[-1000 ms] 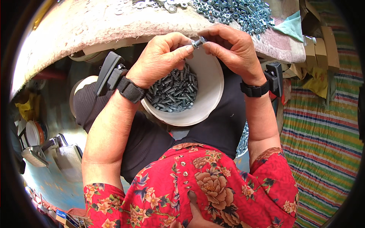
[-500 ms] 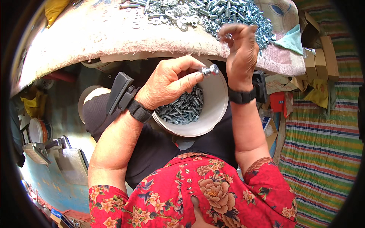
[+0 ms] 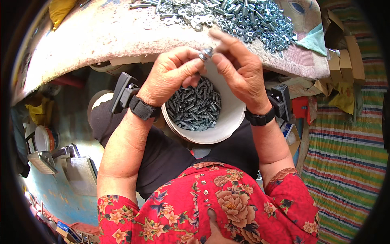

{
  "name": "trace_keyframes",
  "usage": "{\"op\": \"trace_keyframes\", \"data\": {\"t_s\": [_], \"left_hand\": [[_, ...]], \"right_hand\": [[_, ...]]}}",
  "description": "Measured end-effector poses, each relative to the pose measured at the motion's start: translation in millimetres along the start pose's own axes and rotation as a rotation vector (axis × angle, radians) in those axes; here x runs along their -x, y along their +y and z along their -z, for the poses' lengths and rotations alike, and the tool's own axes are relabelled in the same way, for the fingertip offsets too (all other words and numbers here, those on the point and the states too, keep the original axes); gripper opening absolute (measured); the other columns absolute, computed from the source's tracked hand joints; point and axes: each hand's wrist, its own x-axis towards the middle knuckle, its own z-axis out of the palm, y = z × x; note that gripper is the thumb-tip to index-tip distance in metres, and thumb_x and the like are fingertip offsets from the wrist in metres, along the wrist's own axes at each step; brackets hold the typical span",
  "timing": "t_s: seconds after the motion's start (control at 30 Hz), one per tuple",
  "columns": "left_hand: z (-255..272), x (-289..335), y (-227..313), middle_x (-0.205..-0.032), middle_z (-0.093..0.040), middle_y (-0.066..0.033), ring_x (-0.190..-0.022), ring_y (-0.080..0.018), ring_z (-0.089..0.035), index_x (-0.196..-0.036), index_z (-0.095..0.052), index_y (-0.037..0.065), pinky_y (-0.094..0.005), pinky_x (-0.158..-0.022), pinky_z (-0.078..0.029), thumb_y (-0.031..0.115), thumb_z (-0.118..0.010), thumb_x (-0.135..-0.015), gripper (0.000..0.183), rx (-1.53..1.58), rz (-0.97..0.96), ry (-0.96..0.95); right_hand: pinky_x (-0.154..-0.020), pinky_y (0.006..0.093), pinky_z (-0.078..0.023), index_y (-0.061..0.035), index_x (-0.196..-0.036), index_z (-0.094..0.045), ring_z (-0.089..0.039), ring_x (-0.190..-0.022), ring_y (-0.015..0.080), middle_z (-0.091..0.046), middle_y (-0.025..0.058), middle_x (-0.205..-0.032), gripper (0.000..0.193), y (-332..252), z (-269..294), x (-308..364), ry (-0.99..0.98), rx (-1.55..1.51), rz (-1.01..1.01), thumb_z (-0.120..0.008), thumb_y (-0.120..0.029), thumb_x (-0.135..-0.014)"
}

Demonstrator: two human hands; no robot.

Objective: The user is manually assembling metal bolts, washers, and nuts by hand.

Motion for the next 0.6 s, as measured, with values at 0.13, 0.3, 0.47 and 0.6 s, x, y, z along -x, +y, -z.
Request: {"op": "trace_keyframes", "data": {"t_s": [0.13, 0.3, 0.47, 0.6], "left_hand": [[-5, 8, 0, -0.073, -0.059, -0.0004, -0.057, -0.0046, -0.053, -0.091, -0.057, 0.002, -0.0187, -0.05, -0.043, 0.014, -0.057, -0.086, 0.014, -0.16, 0.069, -0.029], [-11, 10, -21, -0.073, -0.056, -0.0132, -0.067, -0.0298, -0.058, -0.085, -0.055, 0.002, -0.0339, -0.059, -0.047, 0.009, -0.065, -0.075, 0.016, -0.979, -0.385, -0.02], [-2, -20, 3, -0.085, -0.06, -0.0101, -0.077, -0.0287, -0.059, -0.086, -0.059, 0.006, -0.0346, -0.066, -0.048, 0.016, -0.065, -0.076, 0.016, -1.264, -0.589, 0.183], [56, -62, 23, -0.102, -0.061, -0.0089, -0.093, -0.029, -0.056, -0.099, -0.063, 0.01, -0.0343, -0.081, -0.045, 0.015, -0.058, -0.08, 0.02, -1.62, -0.579, 0.538]], "right_hand": [[-0.056, 0.031, -0.045, -0.0031, -0.092, -0.057, -0.058, -0.061, 0.0297, -0.057, 0.0151, -0.07, 0.014, 8, 1, 8, -0.124, 0.22, 0.141, -0.06, -0.011, -0.081], [-0.046, 0.0382, -0.039, -0.0052, -0.067, -0.051, -0.053, -0.054, 0.034, -0.051, 0.0163, -0.059, 0.029, 53, -11, 38, -0.048, 0.442, -0.031, -0.057, -0.027, -0.085], [-0.047, 0.0335, -0.04, -0.0046, -0.068, -0.053, -0.049, -0.05, 0.0306, -0.049, 0.0158, -0.058, 0.031, 90, 13, 57, 0.13, 0.342, -0.296, -0.056, -0.03, -0.086], [-0.048, 0.0319, -0.04, -0.0015, -0.073, -0.054, -0.051, -0.05, 0.0255, -0.052, 0.013, -0.061, 0.015, 72, 15, 60, 0.019, 0.335, -0.129, -0.061, -0.012, -0.08]]}}
